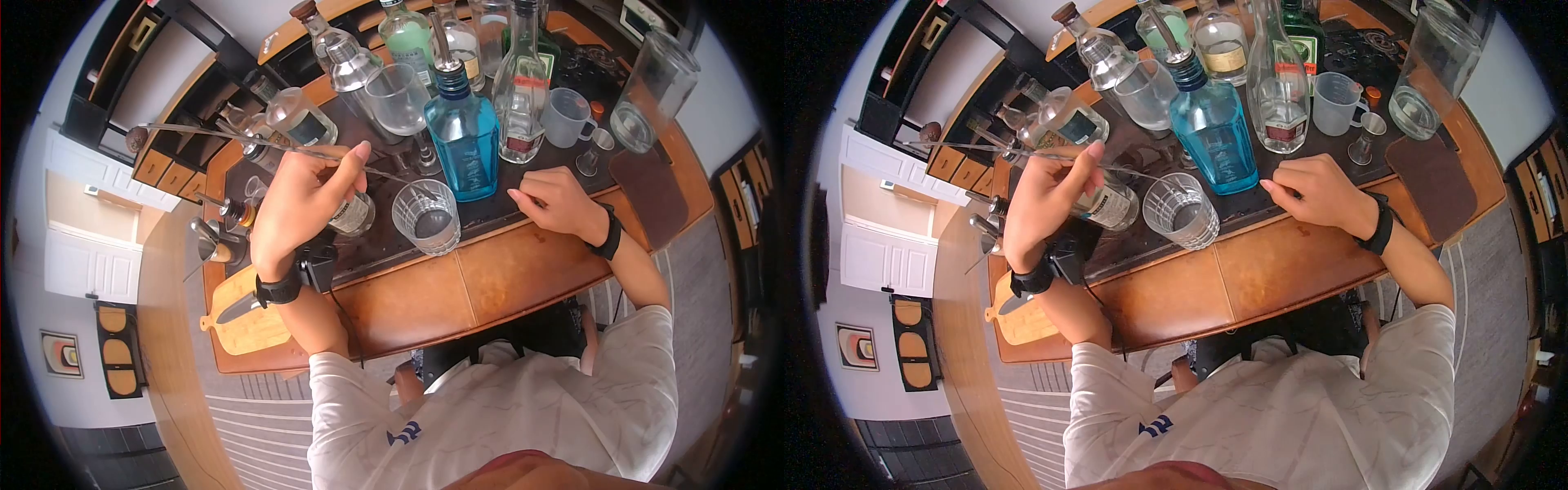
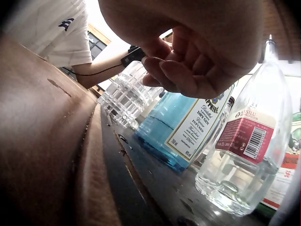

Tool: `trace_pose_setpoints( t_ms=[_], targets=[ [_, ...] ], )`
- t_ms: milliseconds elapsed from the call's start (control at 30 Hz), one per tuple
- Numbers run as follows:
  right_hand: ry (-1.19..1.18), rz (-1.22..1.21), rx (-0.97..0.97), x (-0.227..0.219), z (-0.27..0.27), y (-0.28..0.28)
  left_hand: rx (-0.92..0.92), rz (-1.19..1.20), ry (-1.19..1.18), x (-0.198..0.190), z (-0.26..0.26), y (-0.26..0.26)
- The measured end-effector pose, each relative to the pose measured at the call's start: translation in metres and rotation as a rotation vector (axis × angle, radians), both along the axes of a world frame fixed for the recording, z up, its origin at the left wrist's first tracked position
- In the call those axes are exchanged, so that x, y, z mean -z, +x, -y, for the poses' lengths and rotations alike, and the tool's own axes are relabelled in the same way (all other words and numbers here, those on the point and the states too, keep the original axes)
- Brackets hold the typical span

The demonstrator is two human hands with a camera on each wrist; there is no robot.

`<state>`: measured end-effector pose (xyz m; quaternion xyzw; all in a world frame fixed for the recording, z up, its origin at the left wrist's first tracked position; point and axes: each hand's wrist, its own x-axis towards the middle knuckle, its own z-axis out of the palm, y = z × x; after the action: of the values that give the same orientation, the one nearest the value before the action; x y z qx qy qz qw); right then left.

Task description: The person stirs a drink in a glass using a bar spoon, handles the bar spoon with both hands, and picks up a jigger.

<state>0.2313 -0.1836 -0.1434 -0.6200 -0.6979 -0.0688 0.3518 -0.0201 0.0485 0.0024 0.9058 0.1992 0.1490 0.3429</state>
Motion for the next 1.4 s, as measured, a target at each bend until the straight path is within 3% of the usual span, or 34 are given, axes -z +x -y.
trace_pose_setpoints(
  t_ms=[500, 1033, 1367, 1400],
  targets=[
    [-0.021, -0.009, -0.001, -0.003, 0.001, -0.001, 0.163, -0.15, 0.081, 0.016, 0.003, 0.027],
    [-0.055, -0.026, 0.007, -0.009, 0.002, -0.005, 0.087, -0.057, 0.196, 0.017, 0.011, 0.031],
    [-0.079, -0.019, -0.005, -0.007, -0.001, -0.006, 0.243, 0.002, 0.112, 0.012, 0.009, 0.022],
    [-0.066, -0.034, 0.0, -0.006, -0.002, -0.006, 0.325, 0.036, 0.09, 0.017, 0.003, 0.023]
  ],
)
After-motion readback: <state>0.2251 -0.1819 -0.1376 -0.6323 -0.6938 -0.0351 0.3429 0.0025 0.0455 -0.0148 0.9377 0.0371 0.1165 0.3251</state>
